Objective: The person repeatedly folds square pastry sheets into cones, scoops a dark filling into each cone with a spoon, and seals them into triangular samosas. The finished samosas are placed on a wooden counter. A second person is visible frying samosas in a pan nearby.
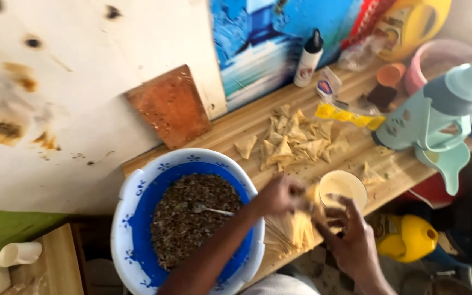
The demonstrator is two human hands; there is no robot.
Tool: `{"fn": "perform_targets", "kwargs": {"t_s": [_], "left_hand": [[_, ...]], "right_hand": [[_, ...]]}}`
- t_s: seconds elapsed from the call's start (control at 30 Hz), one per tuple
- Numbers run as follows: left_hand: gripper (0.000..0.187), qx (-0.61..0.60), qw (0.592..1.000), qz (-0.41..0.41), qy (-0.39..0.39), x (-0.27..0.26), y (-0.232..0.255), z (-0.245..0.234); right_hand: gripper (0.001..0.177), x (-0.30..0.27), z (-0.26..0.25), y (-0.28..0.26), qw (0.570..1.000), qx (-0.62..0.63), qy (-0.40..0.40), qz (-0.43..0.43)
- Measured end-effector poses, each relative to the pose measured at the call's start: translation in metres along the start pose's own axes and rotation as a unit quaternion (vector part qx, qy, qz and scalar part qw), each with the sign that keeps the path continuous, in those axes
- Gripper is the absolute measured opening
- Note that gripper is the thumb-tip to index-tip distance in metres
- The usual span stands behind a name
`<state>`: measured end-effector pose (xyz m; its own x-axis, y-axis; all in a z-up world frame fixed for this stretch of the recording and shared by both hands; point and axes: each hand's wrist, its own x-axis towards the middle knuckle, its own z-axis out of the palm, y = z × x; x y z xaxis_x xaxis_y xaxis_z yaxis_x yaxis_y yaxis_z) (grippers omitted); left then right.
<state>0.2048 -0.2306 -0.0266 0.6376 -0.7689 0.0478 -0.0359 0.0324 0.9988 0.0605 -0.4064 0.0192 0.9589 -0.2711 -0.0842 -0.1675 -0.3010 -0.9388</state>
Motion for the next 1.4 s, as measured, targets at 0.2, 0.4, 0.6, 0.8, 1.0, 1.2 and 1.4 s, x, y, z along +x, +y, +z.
{"fn": "perform_targets", "kwargs": {"t_s": [0.2, 0.4, 0.6, 0.8, 1.0, 1.2, 1.4], "left_hand": [[0.037, 0.424, 0.882, -0.001, 0.208, 0.181, -0.106, -0.041], [0.051, 0.498, 0.848, -0.164, 0.078, 0.158, -0.022, -0.014], [0.047, 0.346, 0.913, 0.099, 0.194, 0.036, 0.051, -0.021], [0.043, 0.164, 0.945, -0.008, 0.283, -0.079, 0.104, -0.007], [0.041, -0.266, 0.93, -0.029, 0.252, -0.122, 0.068, 0.032], [0.056, -0.474, 0.845, 0.031, 0.247, -0.128, 0.072, 0.038], [0.038, -0.198, 0.947, -0.071, 0.242, -0.147, 0.072, 0.033]], "right_hand": [[0.054, 0.026, -0.022, 0.029, 0.983, -0.175, -0.051, 0.022], [0.06, 0.023, 0.014, 0.057, 0.935, -0.244, -0.211, -0.149], [0.054, 0.039, 0.028, 0.055, 0.883, -0.299, -0.304, -0.196], [0.029, 0.082, 0.042, 0.096, 0.943, -0.195, -0.263, -0.057], [0.02, 0.086, 0.047, -0.006, 0.991, 0.097, -0.07, -0.056], [0.029, 0.029, 0.041, -0.075, 0.977, 0.146, -0.143, -0.056], [0.038, 0.016, 0.055, -0.058, 0.956, 0.227, -0.175, 0.057]]}}
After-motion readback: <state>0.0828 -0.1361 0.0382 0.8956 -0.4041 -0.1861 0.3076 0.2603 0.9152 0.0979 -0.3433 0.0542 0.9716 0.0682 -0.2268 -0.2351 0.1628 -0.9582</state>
